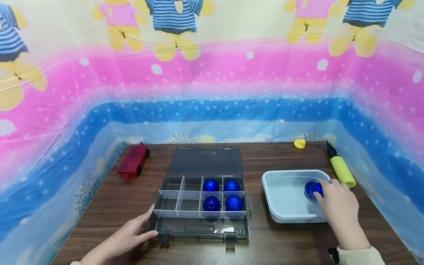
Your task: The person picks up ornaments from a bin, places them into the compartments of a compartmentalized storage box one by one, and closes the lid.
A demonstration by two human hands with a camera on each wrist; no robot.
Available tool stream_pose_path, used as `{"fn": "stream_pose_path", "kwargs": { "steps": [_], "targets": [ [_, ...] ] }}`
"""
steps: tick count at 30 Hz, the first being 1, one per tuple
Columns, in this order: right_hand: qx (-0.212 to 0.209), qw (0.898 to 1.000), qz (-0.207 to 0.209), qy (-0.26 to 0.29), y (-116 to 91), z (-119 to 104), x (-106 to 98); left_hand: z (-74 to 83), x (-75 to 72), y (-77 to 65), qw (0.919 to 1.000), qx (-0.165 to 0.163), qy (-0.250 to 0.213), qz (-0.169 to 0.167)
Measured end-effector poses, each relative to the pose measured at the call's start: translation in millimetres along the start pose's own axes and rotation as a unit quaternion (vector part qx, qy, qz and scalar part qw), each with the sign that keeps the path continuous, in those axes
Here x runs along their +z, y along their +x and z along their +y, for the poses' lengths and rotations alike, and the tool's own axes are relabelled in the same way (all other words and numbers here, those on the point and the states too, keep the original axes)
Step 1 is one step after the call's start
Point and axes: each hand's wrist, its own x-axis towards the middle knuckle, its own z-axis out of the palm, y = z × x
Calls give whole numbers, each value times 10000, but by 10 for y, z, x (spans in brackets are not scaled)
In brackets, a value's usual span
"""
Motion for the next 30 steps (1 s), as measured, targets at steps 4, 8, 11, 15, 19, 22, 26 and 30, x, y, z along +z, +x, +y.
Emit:
{"fn": "stream_pose_path", "kwargs": {
  "steps": [4,8,11,15,19,22,26,30],
  "targets": [
    [-333,9971,678,105,-22,-169,-61,3,-1,5,10000,15,42,34],
    [-493,9929,1039,304,-16,-370,-118,5,-8,7,10000,10,64,67],
    [-568,9908,1147,442,2,-527,-157,8,-14,9,10000,-6,37,51],
    [-754,9860,1373,571,22,-738,-186,12,-17,16,10000,-24,12,19],
    [-795,9830,1499,705,7,-960,-178,15,-14,15,10000,-32,48,16],
    [-766,9831,1453,813,-5,-1109,-162,20,-10,11,10000,-32,80,29],
    [-817,9830,1391,879,4,-1252,-141,30,-6,7,10000,-51,22,8],
    [-1005,9806,1383,962,34,-1364,-119,34,-9,1,9999,-90,-24,-39]
  ]
}}
